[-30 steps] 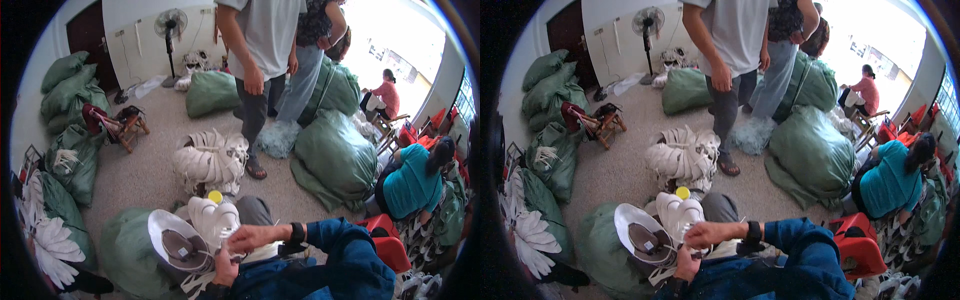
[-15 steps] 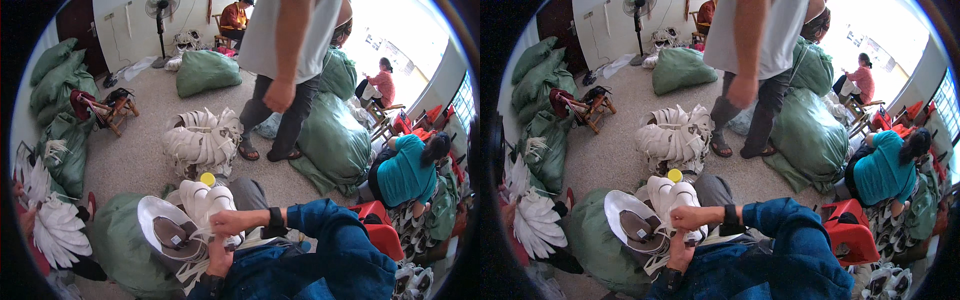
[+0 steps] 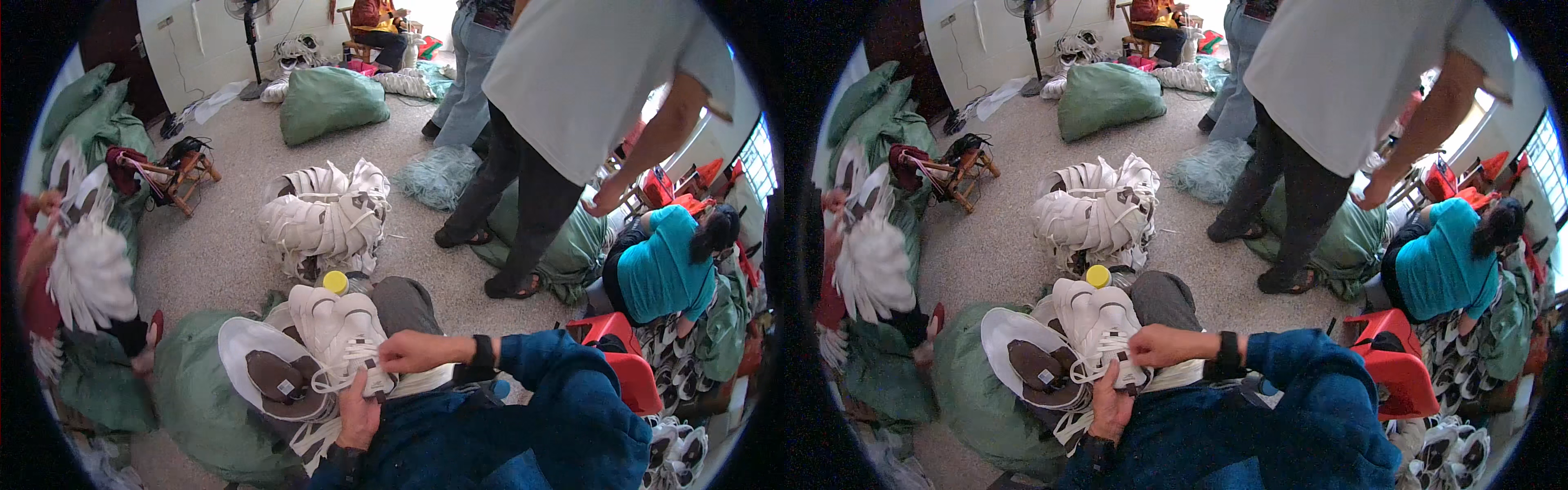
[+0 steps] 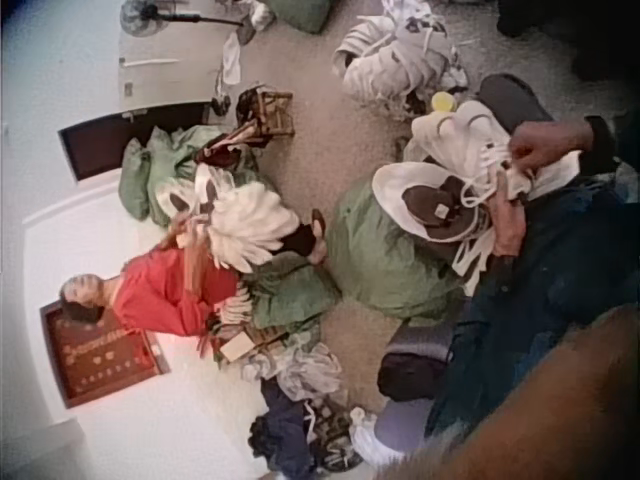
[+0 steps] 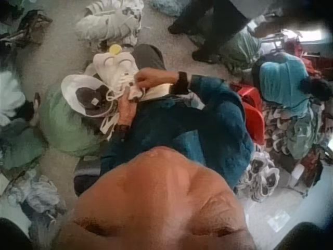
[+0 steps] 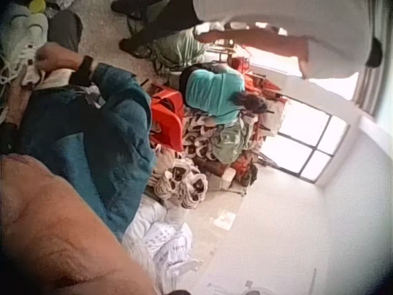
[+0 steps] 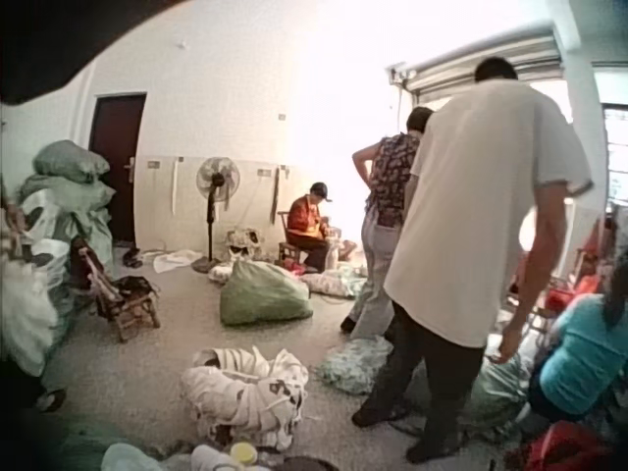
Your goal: The recorder is lacing a white sneaker in a workshop environment.
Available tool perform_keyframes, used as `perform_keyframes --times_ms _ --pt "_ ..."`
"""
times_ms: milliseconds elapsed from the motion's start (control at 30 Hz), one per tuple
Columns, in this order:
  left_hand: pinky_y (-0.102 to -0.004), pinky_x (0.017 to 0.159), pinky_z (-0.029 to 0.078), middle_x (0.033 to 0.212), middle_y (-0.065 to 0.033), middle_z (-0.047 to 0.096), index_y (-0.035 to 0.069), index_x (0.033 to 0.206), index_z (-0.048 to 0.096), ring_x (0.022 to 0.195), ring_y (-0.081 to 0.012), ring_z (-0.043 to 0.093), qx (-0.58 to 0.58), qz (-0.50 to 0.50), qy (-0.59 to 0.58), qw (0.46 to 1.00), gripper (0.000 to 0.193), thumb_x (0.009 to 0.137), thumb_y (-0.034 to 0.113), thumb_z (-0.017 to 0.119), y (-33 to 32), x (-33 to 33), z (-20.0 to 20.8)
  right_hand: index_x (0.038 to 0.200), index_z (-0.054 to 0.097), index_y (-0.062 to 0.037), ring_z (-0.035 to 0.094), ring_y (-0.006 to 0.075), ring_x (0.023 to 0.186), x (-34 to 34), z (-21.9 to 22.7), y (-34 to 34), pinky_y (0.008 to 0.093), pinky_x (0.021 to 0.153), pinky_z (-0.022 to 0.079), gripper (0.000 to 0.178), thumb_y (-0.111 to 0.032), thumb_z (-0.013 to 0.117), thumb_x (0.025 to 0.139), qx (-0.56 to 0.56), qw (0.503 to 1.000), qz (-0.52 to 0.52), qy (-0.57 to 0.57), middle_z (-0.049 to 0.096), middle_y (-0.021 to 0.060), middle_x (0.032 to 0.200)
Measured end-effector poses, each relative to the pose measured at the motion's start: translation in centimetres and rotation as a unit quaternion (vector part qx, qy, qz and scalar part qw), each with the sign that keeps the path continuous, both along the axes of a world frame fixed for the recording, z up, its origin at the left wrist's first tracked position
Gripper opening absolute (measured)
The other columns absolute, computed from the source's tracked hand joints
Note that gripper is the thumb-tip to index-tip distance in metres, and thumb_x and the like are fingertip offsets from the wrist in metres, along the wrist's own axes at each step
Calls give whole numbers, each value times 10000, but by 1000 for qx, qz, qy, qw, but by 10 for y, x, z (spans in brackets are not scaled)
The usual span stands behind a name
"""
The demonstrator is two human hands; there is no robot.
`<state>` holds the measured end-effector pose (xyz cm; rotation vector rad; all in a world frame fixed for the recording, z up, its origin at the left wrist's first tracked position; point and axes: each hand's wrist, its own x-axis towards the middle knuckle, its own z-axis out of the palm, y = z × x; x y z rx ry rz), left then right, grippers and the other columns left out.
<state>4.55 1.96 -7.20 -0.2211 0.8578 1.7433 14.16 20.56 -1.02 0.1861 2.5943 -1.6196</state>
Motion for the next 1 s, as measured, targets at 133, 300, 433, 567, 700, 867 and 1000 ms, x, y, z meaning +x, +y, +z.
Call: perform_keyframes --times_ms 133,300,433,567,700,867,1000 --pt "-386 954 506 1282 -77 612 63 1367 515 1145 -224 608 7 19 31 999 378 1002 125 592 4 4 12 885 643 -8 589 157 659 43 11 27 348 604 481 175 -180 639 918 -84 990 -41 -107 644 83 716" --pt "-393 951 507 1280 -79 611 67 1367 510 1138 -226 611 -2 12 9 1000 382 998 118 593 -2 5 9 835 654 -28 624 167 644 73 -10 43 366 587 488 193 -211 647 898 -20 991 -70 -116 646 52 688" --pt "-403 961 506 1275 -76 612 73 1366 511 1142 -229 610 -12 23 14 1000 391 986 103 599 -4 7 8 839 659 -32 618 168 645 64 -10 38 370 587 477 181 -204 652 895 143 982 14 -118 649 47 703" --pt "-405 968 509 1271 -70 613 71 1365 511 1142 -231 612 -9 41 7 999 410 964 68 602 -6 9 16 905 660 -26 587 98 695 -3 38 53 319 602 474 162 -183 677 941 25 997 -15 70 613 15 737" --pt "-378 941 523 1246 -62 627 62 1328 541 1113 -214 627 22 41 40 998 426 913 35 632 2 10 3 908 647 -38 539 29 688 -35 75 39 212 591 446 194 -216 663 984 -199 960 -179 80 605 -30 754" --pt "-342 857 538 1150 -46 664 49 1245 606 1016 -185 653 -40 61 3 997 345 905 86 654 12 10 15 924 638 32 529 67 708 -33 8 21 267 627 451 166 -132 660 931 -166 976 -139 -13 605 0 746" --pt "-313 828 535 1133 -38 668 56 1230 621 990 -164 651 -38 75 9 996 330 908 114 663 9 10 10 1021 650 18 569 64 799 -22 -14 10 251 719 487 135 -94 660 945 -85 991 -95 -41 639 2 832"
